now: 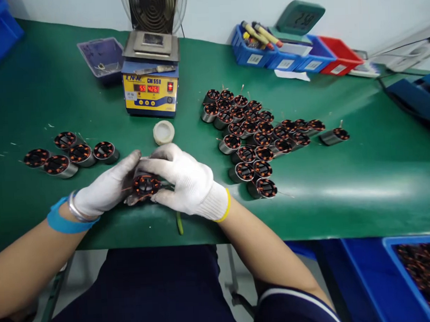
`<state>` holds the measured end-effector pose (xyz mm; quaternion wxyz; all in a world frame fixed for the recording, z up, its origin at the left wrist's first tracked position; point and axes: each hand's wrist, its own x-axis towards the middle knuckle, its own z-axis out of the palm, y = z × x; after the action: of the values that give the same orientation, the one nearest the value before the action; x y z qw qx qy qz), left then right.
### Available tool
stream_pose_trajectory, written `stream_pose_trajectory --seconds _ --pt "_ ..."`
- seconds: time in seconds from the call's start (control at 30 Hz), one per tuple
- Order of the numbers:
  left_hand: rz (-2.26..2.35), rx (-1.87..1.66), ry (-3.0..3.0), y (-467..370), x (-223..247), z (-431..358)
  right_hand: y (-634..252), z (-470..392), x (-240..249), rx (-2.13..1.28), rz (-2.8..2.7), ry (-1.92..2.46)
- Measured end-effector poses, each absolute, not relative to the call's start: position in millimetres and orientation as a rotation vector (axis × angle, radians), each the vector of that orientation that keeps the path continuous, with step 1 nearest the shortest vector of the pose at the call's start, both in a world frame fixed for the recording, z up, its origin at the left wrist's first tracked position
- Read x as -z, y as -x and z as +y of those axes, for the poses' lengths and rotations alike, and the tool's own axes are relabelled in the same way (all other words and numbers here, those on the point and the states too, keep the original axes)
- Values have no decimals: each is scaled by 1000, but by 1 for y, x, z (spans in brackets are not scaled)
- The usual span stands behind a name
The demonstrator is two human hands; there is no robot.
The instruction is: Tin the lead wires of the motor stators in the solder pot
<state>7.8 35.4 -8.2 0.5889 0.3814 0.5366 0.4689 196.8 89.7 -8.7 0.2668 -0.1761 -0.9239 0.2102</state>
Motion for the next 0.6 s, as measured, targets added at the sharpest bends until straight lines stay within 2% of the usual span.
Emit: stream_pose_trajectory --seconds 0.17,0.3,0.47,0.6 --pt "1530 -1079 -1288 -4 -8 30 -205 95 9 -384 -2477 726" --pt "1356 -798 -1323 12 -12 24 -210 94 9 -303 -2422 780" --pt "1383 -1138 -1195 15 -5 29 -210 94 9 -246 -2409 775" --pt "1410 -878 -1289 -2 -6 32 -209 94 10 -186 -2461 752"
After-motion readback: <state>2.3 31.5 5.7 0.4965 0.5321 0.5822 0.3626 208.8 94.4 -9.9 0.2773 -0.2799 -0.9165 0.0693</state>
